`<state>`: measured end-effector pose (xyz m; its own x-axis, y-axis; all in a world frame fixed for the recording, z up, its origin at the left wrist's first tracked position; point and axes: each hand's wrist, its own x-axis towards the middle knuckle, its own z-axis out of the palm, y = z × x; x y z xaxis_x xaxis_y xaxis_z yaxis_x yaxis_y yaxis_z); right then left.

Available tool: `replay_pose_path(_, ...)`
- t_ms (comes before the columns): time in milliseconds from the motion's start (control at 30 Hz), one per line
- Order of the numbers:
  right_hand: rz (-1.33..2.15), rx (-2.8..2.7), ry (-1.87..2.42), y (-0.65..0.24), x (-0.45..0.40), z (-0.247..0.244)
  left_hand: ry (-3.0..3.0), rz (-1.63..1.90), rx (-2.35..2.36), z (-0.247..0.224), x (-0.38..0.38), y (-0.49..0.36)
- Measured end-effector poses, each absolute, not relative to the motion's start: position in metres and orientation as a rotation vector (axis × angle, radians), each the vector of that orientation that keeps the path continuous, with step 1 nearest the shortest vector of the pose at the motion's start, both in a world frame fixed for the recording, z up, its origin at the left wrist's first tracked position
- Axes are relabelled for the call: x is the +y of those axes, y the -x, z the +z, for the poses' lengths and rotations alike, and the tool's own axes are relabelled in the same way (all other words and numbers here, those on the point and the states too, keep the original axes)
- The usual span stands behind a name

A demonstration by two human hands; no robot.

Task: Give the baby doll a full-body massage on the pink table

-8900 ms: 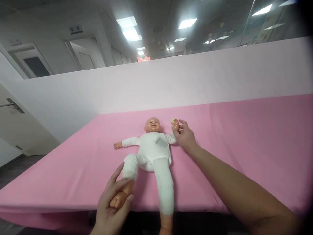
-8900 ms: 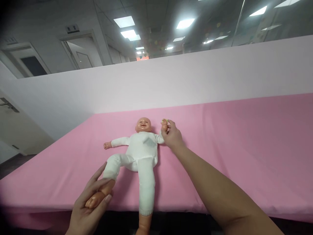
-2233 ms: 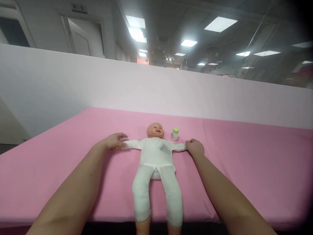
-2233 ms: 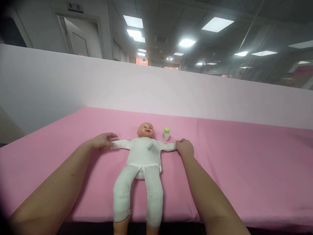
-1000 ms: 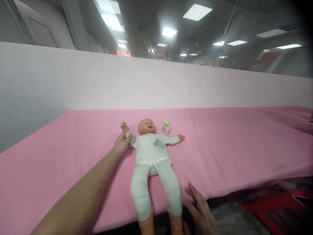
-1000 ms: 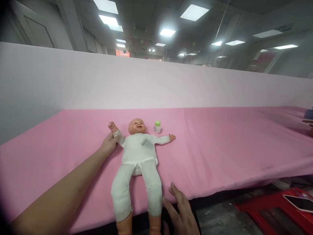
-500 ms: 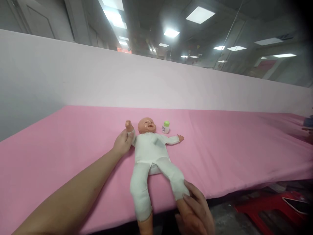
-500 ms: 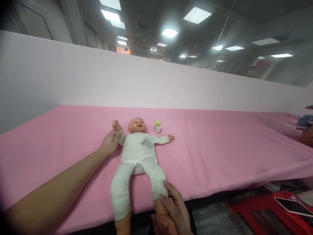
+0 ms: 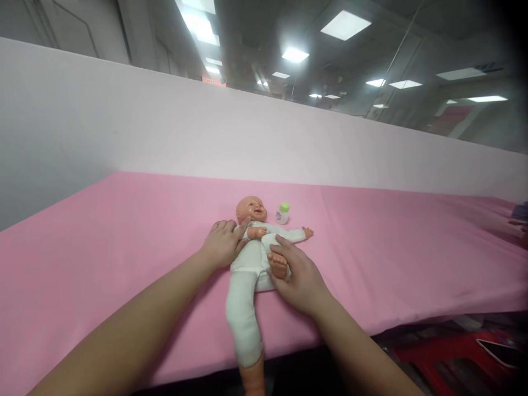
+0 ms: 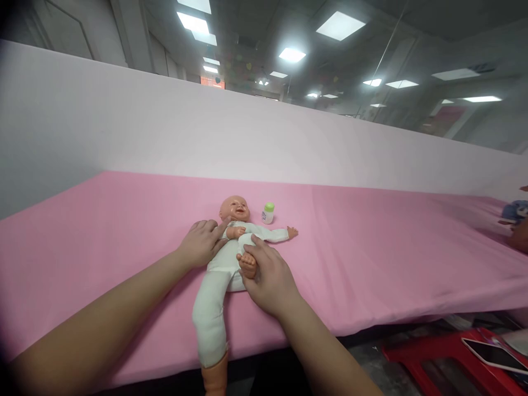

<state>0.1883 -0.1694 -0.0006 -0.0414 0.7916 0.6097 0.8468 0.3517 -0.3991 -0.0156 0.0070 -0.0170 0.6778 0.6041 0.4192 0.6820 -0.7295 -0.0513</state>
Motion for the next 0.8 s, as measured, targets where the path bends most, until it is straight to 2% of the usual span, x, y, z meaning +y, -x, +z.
replay_pose_path(267,0.044,-1.674,1.473,-0.182,-0.147,-0.009,2.738,-0.634,-1.189,-0.019,0.003,0.012)
replay_pose_path(433,0.085,-1.609,1.382,-0.189,-0.167,-0.015,2.866,-0.984,-1.388,-0.024,0.011,0.019)
replay_pose_path(600,-0.03,-1.665,1.263,-0.194,-0.218,-0.023,2.799,-1.337,-1.682,-0.025,0.022,0.023)
replay_pose_path(800,-0.185,-1.744,1.259,-0.191,-0.29,-0.06,2.588,-1.678,-2.222,-0.025,0.035,0.029)
